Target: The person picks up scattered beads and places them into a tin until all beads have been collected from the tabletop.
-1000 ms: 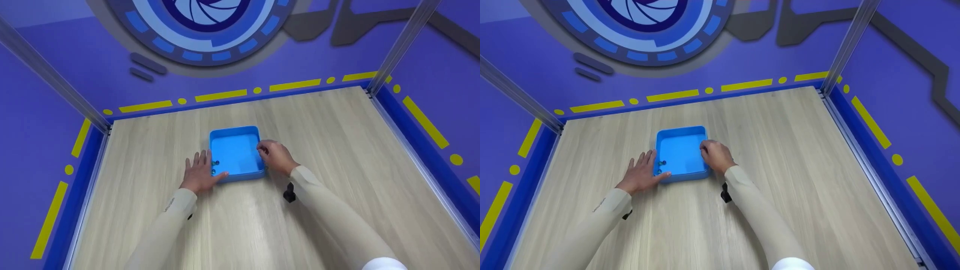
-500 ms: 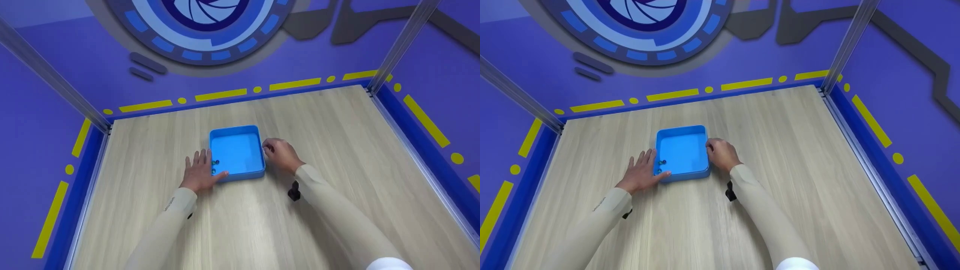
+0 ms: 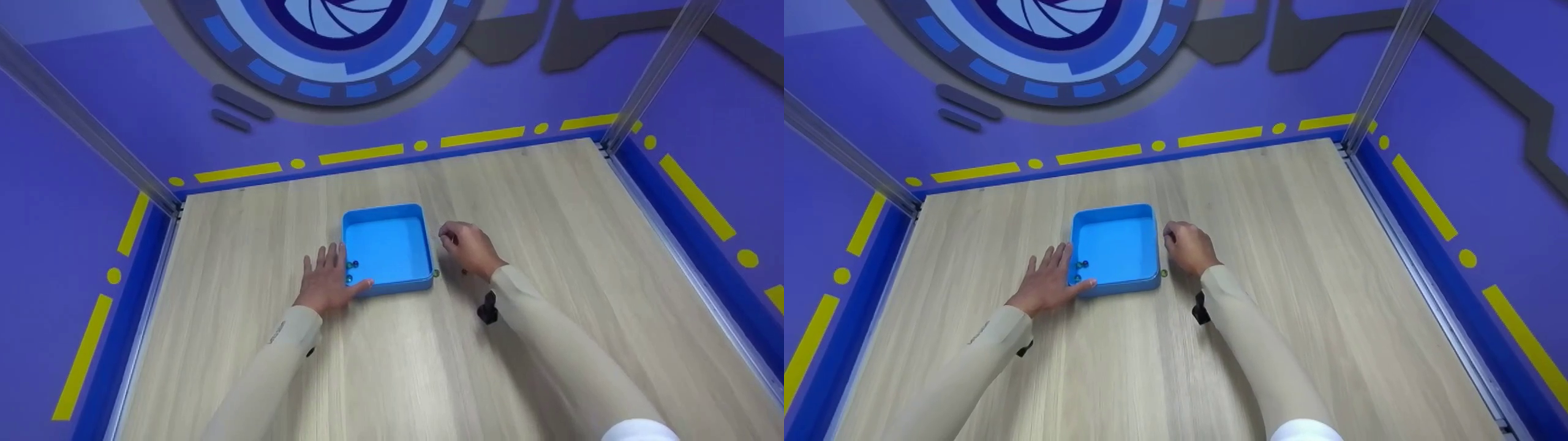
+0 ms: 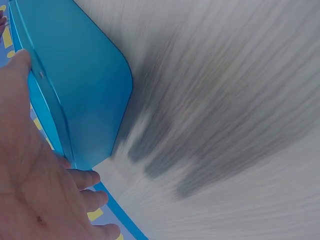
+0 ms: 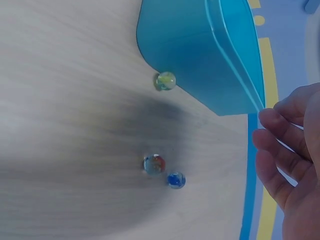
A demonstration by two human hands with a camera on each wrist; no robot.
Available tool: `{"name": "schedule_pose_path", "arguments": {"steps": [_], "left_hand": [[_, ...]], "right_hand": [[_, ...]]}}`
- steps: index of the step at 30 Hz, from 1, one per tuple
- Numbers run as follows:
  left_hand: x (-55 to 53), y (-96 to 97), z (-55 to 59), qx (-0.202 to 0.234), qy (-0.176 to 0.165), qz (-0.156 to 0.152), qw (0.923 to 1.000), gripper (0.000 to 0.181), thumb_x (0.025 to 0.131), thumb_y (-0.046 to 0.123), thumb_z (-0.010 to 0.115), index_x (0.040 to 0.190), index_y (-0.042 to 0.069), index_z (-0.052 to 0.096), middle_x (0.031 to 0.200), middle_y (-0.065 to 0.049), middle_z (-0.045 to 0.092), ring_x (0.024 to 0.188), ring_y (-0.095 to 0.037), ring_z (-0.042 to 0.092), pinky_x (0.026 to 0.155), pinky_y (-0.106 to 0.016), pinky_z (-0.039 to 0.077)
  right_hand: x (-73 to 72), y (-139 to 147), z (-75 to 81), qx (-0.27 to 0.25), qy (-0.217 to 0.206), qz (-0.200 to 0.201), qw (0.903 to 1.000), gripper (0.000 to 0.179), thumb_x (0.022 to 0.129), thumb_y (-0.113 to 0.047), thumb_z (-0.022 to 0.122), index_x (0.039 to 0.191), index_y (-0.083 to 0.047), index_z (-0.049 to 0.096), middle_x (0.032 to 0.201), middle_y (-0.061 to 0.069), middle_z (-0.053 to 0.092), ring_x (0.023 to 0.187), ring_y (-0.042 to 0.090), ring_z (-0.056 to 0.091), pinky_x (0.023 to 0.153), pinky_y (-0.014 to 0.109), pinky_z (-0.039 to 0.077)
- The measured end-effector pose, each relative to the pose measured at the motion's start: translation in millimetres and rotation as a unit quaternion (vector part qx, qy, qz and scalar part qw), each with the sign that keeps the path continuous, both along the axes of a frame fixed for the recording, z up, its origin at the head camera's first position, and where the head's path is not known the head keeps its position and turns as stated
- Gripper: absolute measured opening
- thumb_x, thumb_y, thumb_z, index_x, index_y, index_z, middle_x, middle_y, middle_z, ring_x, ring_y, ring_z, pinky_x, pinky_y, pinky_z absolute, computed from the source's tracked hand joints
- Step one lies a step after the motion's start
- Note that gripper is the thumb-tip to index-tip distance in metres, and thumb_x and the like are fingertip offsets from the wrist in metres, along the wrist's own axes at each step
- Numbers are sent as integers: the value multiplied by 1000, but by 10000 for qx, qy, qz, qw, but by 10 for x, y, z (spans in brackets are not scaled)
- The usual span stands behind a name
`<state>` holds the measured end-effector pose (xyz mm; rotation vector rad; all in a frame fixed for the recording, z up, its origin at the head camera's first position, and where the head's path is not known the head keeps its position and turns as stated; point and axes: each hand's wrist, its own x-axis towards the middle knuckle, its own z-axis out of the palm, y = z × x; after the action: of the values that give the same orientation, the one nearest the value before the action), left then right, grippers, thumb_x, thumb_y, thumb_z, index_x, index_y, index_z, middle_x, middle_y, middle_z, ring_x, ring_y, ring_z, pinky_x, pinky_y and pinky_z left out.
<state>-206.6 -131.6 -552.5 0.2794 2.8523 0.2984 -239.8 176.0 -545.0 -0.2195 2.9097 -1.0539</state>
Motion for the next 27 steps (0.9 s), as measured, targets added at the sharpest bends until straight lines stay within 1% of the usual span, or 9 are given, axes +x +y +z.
{"name": "schedule_pose_path", "arguments": {"steps": [6, 12, 15, 18, 22, 25, 27], "left_hand": [[-8, -2, 22, -46, -42, 7, 10000, 108, 82, 78, 45, 157, 10, 7, 163, -14, 11, 151, -36, 6, 118, -62, 3], [-15, 2, 26, -119, -84, -1, 9999, 107, 83, 77, 46, 156, 9, 8, 163, -15, 12, 151, -38, 7, 118, -62, 4], [-15, 4, 24, -123, -95, -8, 9999, 107, 83, 77, 45, 156, 9, 7, 163, -15, 12, 151, -38, 7, 118, -62, 4], [-16, 7, 21, -138, -107, -6, 9998, 107, 83, 78, 44, 157, 10, 6, 163, -14, 11, 151, -37, 6, 118, -62, 3], [-17, 9, 15, -120, -101, 0, 9999, 108, 83, 78, 44, 157, 10, 5, 163, -14, 11, 151, -36, 6, 118, -62, 3], [-16, 3, 3, -84, -91, 7, 9999, 108, 83, 78, 44, 157, 10, 5, 163, -14, 11, 151, -36, 6, 118, -61, 3], [-15, -2, -5, -100, -90, 12, 9999, 108, 82, 79, 44, 157, 11, 5, 164, -14, 11, 151, -36, 6, 118, -61, 3]], "right_hand": [[-6, 53, -22, 12, 78, 44, 10000, 15, 96, -13, 55, 101, -9, 67, 94, 5, 67, 81, 18, 58, 75, 33, 52], [8, 85, -47, 68, 4, 38, 10000, 18, 96, -15, 54, 104, -7, 68, 95, 5, 68, 80, 18, 60, 75, 35, 53], [11, 91, -72, 81, -56, 68, 9999, 18, 96, -15, 54, 104, -7, 68, 93, 4, 67, 78, 17, 60, 72, 32, 51], [18, 92, -97, 41, -150, 110, 9998, 18, 96, -14, 54, 104, -6, 68, 90, 4, 66, 73, 16, 60, 65, 30, 51], [28, 87, -126, -14, -334, 143, 9993, 18, 96, -14, 56, 106, -6, 68, 89, 5, 65, 69, 16, 60, 59, 27, 50], [33, 76, -146, 3, -441, 168, 9989, 18, 95, -13, 56, 107, -5, 67, 89, 5, 65, 70, 17, 59, 59, 27, 50], [38, 68, -163, 40, -492, 205, 9986, 18, 95, -14, 57, 107, -5, 68, 89, 5, 65, 73, 17, 59, 62, 28, 50]]}}
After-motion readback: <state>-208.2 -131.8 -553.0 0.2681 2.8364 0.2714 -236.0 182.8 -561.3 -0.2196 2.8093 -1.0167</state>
